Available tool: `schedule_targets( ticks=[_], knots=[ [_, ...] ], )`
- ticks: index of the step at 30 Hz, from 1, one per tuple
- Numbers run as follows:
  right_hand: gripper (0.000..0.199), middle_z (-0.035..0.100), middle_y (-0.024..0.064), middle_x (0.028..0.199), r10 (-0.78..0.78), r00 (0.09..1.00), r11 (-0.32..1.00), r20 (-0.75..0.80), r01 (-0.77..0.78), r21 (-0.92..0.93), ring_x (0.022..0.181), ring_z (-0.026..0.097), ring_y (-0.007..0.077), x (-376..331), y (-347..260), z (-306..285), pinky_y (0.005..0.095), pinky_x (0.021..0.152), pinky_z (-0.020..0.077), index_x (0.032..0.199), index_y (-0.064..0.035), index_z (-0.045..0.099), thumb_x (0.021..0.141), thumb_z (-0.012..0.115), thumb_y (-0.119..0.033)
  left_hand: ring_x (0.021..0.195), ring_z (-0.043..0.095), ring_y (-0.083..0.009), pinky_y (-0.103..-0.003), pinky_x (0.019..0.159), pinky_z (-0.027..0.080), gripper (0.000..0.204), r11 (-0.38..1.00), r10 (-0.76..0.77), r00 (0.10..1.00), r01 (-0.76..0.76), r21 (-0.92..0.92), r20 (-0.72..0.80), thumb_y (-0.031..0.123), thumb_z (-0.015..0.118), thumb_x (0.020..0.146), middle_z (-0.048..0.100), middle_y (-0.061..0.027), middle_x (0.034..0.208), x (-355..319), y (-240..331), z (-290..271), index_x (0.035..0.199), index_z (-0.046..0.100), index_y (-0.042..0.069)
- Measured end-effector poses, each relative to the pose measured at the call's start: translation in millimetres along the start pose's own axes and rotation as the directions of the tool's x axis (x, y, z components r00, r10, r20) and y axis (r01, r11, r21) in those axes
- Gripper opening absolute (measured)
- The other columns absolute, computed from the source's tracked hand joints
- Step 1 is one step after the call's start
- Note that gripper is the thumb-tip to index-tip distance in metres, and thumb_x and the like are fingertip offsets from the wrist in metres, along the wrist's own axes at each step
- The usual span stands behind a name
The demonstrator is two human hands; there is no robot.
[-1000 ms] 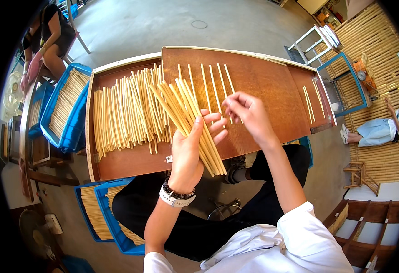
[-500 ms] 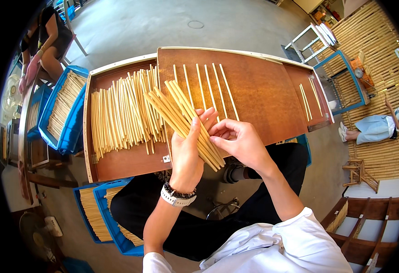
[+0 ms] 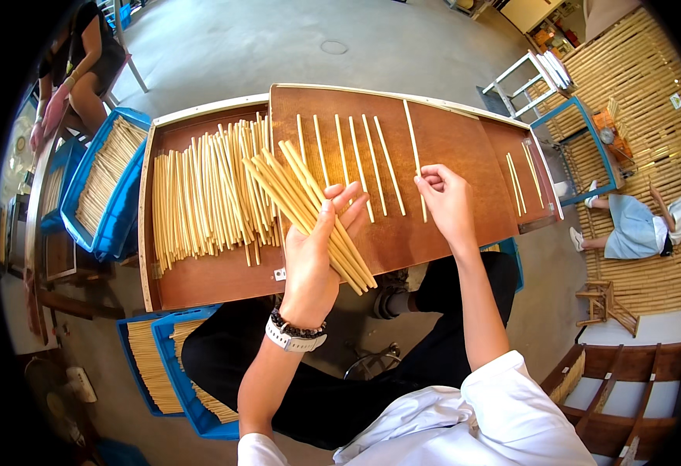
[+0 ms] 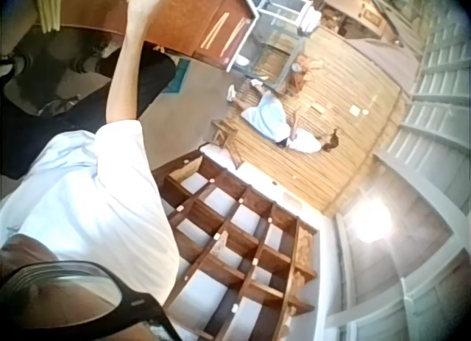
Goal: The person picks up a bundle of thin wooden sticks from a blue bin, places them on a wooden surface, and sorts them individually into a row before placing some back into another bin.
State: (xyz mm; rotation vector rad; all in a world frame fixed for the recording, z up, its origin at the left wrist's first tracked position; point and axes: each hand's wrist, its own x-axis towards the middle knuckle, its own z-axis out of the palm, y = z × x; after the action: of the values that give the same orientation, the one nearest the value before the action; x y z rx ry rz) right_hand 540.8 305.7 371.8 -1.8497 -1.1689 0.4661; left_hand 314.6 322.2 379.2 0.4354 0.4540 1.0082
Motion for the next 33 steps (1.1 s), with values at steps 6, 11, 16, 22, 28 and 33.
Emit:
schedule_targets(
  ticks=[6, 11, 16, 22, 28, 33],
  knots=[
    [0.018, 0.069, 0.0149, 0.078, -0.068, 0.992, 0.956, -0.108, 0.034, -0.292, 0.068, 0.066, 0.0241, 21, 42, 22, 0.0347, 0.064, 0.0524, 0.094, 0.0022, 0.069, 0.081, 0.073, -0.01, 0.131, 0.048, -0.035, -0.044, 0.111, 0.043, 0.037, 1.0, -0.009, 1.0, 0.009, -0.023, 0.011, 0.015, 0.045, 0.104, 0.047, -0.0248, 0.139, 0, 0, 2, 0.132, 0.039, -0.007],
    [0.017, 0.066, 0.0123, 0.078, -0.103, 0.987, 0.95, -0.121, 0.061, -0.307, 0.068, 0.065, 0.024, 19, 44, 30, 0.0352, 0.064, 0.0512, 0.093, 0.0006, 0.069, 0.08, 0.074, -0.009, 0.13, 0.049, -0.0346, -0.043, 0.111, 0.043, 0.036, 0.999, -0.019, 1.0, 0.02, -0.026, 0.013, 0.015, 0.045, 0.103, 0.048, -0.025, 0.138, -1, 0, 3, 0.131, 0.038, -0.007],
    [0.016, 0.065, 0.0108, 0.078, -0.105, 0.987, 0.953, -0.122, 0.065, -0.295, 0.069, 0.064, 0.0232, 19, 44, 32, 0.0347, 0.065, 0.0508, 0.092, -0.0006, 0.07, 0.08, 0.074, -0.01, 0.129, 0.05, -0.0344, -0.044, 0.11, 0.044, 0.036, 1.0, -0.017, 1.0, 0.017, -0.024, 0.007, 0.015, 0.045, 0.103, 0.048, -0.0252, 0.138, -1, 1, 4, 0.131, 0.039, -0.007],
    [0.016, 0.066, 0.0107, 0.079, -0.129, 0.984, 0.943, -0.126, 0.082, -0.323, 0.068, 0.064, 0.0228, 20, 47, 31, 0.0349, 0.065, 0.0512, 0.092, -0.0003, 0.07, 0.081, 0.074, -0.01, 0.129, 0.05, -0.0342, -0.044, 0.11, 0.044, 0.036, 1.0, -0.015, 1.0, 0.015, -0.023, 0.007, 0.015, 0.045, 0.103, 0.048, -0.0255, 0.137, 0, 0, 4, 0.131, 0.04, -0.007],
    [0.015, 0.066, 0.0107, 0.079, -0.108, 0.986, 0.955, -0.129, 0.067, -0.288, 0.068, 0.064, 0.0217, 19, 43, 29, 0.0343, 0.065, 0.0513, 0.092, 0.0008, 0.069, 0.083, 0.072, -0.011, 0.128, 0.05, -0.034, -0.044, 0.11, 0.044, 0.036, 1.0, -0.02, 1.0, 0.02, -0.013, 0.002, 0.015, 0.045, 0.104, 0.049, -0.0256, 0.137, 0, 0, 4, 0.131, 0.04, -0.008],
    [0.013, 0.067, 0.0099, 0.08, -0.139, 0.979, 0.968, -0.147, 0.103, -0.23, 0.068, 0.064, 0.0167, 11, 27, 22, 0.0304, 0.064, 0.0506, 0.093, 0.0013, 0.069, 0.087, 0.067, -0.01, 0.129, 0.05, -0.0334, -0.043, 0.11, 0.044, 0.036, 1.0, -0.023, 1.0, 0.023, -0.003, 0.005, 0.015, 0.044, 0.104, 0.049, -0.0252, 0.137, 0, 0, 5, 0.131, 0.04, -0.008]
  ],
)
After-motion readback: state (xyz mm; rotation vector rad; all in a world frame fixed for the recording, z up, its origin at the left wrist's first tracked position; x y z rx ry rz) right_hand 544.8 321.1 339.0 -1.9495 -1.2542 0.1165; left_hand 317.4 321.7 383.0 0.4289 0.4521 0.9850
